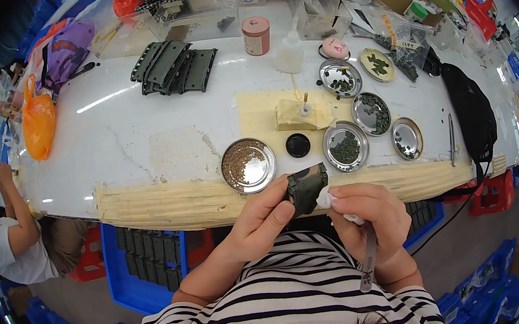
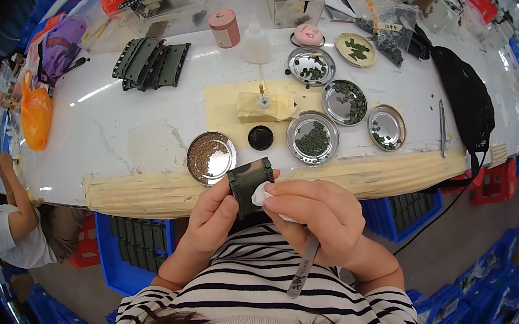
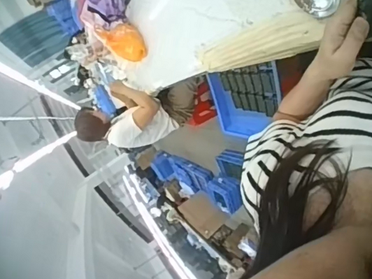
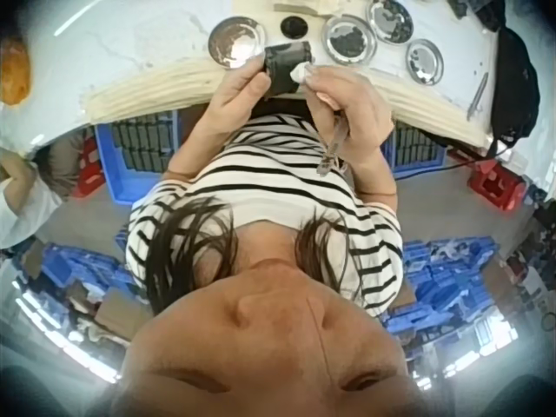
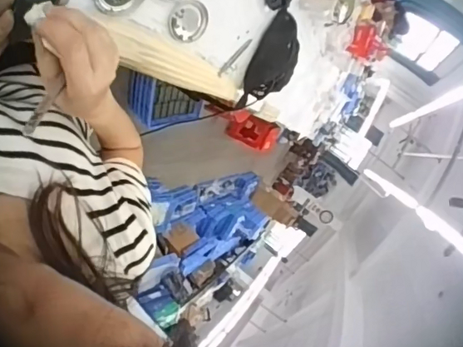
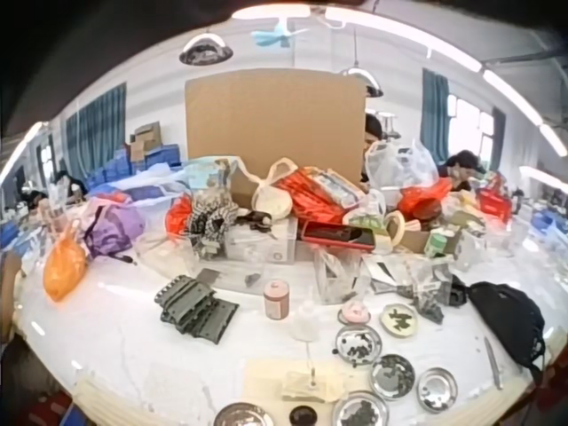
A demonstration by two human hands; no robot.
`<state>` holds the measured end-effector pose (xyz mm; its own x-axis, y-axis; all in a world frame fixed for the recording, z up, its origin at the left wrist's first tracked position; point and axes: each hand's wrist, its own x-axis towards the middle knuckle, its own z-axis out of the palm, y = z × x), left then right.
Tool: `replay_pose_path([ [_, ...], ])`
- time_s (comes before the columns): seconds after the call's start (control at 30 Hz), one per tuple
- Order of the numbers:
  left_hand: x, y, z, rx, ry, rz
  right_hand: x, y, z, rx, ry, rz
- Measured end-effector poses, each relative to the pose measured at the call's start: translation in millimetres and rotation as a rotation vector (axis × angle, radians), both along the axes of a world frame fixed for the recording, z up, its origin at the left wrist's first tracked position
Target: Assembling small plastic track components for toys using tweezers and applying glue.
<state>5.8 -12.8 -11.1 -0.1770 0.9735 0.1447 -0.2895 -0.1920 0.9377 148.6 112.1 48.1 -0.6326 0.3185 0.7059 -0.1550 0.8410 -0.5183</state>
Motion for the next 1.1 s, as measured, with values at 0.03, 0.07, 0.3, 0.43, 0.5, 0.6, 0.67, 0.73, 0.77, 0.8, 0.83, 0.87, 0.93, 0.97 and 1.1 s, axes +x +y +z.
replay_pose_path([
  [0.03,0.1,-0.1,-0.1,0.007,-0.013,-0.002,-1.3,0.5,0.2,0.057,-0.008,-0.012],
  [0.07,0.0,-0.7,0.1,0.007,-0.002,-0.002,-2.4,1.2,-0.8,0.101,-0.017,-0.011],
  [0.3,-3.1,-0.6,-3.6,0.025,0.115,-0.018,-0.6,-2.9,-5.8,0.306,-0.174,-0.034],
  [0.43,-1.0,0.4,-3.4,0.059,-0.094,-0.014,8.2,-5.8,-4.1,0.218,-0.160,0.015],
  [0.5,0.1,2.0,-3.6,0.054,-0.173,-0.023,9.2,-5.8,-3.1,0.207,-0.111,0.004],
  [0.6,-0.9,0.5,-8.4,0.041,-0.156,-0.041,8.1,-5.0,0.3,0.241,-0.080,-0.027],
  [0.67,-2.3,-0.3,-9.9,0.034,-0.097,-0.061,5.3,-4.5,0.3,0.253,-0.094,-0.042],
  [0.73,-4.0,0.4,-8.7,0.028,-0.029,-0.079,1.1,-1.6,-1.3,0.296,-0.125,-0.032],
  [0.77,-3.5,0.7,-8.1,0.032,-0.024,-0.074,-0.3,-1.2,-2.5,0.318,-0.140,-0.026],
  [0.8,-3.3,1.3,-7.7,0.035,-0.018,-0.070,-0.7,-2.5,-3.7,0.363,-0.173,-0.029],
  [0.83,-3.1,2.3,-7.1,0.038,-0.012,-0.066,0.7,-2.9,-1.8,0.324,-0.203,0.009],
  [0.87,-2.9,3.9,-5.3,0.052,-0.066,-0.068,3.2,-3.0,2.0,0.285,-0.232,0.046],
  [0.93,-1.9,3.3,-3.1,0.080,-0.178,-0.059,7.5,-3.6,4.2,0.224,-0.207,0.041],
  [0.97,-2.0,3.1,-3.9,0.067,-0.222,-0.071,10.5,-2.9,4.1,0.200,-0.152,-0.011],
  [1.1,-2.0,0.0,-8.5,0.053,-0.336,-0.099,26.1,5.6,16.1,0.105,-0.128,-0.327],
])
